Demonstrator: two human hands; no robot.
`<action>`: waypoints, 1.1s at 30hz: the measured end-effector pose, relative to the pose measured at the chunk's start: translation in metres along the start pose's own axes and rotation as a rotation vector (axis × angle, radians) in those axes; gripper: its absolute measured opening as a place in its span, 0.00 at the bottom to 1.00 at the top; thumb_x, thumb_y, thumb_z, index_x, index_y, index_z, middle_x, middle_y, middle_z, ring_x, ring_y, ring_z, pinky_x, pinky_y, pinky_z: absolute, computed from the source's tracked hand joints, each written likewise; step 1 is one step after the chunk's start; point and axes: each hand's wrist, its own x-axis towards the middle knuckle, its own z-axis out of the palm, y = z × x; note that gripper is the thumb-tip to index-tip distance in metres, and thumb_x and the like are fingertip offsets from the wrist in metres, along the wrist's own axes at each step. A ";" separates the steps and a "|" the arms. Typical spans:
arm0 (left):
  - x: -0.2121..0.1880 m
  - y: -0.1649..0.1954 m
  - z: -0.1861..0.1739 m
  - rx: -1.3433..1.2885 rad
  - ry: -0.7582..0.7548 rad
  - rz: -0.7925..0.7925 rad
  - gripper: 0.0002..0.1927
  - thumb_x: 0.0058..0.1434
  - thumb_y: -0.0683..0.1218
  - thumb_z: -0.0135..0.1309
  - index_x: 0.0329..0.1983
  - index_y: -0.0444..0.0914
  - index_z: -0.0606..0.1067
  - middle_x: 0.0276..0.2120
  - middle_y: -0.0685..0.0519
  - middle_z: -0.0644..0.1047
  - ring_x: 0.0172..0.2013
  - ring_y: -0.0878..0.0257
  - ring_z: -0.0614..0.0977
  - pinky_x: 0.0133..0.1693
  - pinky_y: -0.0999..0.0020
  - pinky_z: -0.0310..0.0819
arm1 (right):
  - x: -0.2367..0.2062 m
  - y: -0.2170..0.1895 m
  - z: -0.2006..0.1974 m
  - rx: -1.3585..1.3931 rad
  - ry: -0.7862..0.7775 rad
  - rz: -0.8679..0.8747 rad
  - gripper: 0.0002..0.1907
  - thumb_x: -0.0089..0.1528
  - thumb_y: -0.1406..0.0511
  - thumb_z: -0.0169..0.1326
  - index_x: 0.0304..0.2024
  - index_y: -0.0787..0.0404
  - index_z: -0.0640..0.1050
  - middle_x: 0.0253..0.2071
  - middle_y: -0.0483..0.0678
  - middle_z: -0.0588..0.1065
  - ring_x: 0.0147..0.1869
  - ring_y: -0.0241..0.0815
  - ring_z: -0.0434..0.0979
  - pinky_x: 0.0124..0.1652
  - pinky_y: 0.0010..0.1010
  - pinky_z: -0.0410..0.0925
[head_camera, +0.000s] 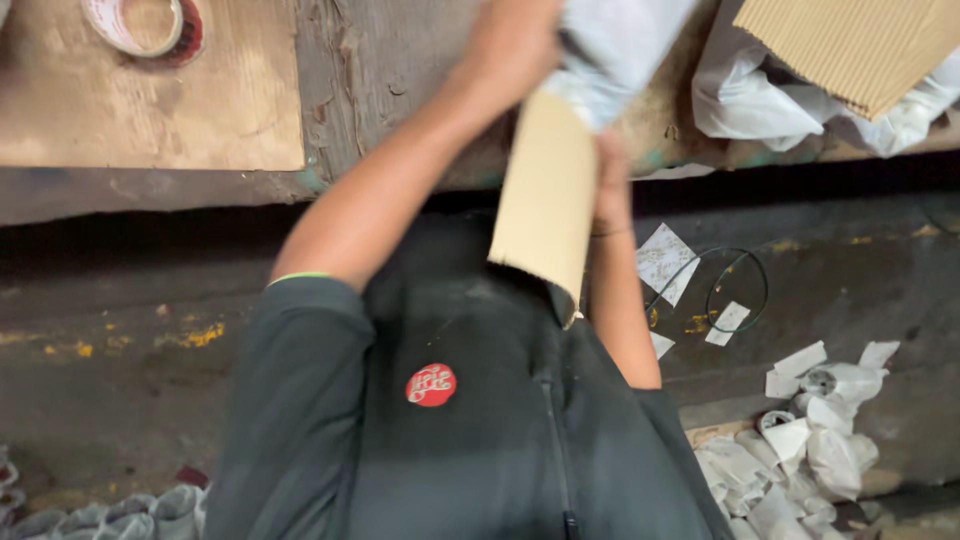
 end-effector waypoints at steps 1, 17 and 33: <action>-0.015 -0.008 -0.022 0.060 0.011 0.001 0.16 0.53 0.43 0.62 0.46 0.41 0.77 0.39 0.40 0.81 0.42 0.39 0.82 0.43 0.46 0.75 | -0.003 0.006 0.019 -0.281 -0.083 -0.070 0.25 0.71 0.50 0.42 0.41 0.63 0.79 0.38 0.40 0.77 0.41 0.31 0.74 0.43 0.29 0.71; -0.182 -0.053 -0.134 -0.050 0.533 -0.149 0.26 0.51 0.29 0.51 0.53 0.38 0.77 0.53 0.49 0.80 0.48 0.46 0.85 0.47 0.59 0.81 | -0.065 0.014 0.212 -1.222 -0.285 -0.037 0.20 0.60 0.55 0.58 0.36 0.69 0.78 0.24 0.54 0.72 0.26 0.41 0.70 0.34 0.38 0.67; -0.140 -0.076 -0.123 -0.428 -0.054 -0.108 0.39 0.54 0.31 0.51 0.73 0.33 0.62 0.70 0.38 0.66 0.72 0.44 0.64 0.72 0.56 0.60 | -0.071 0.049 0.167 -0.929 -0.174 -0.212 0.21 0.72 0.59 0.44 0.56 0.70 0.76 0.49 0.53 0.79 0.53 0.44 0.77 0.56 0.34 0.68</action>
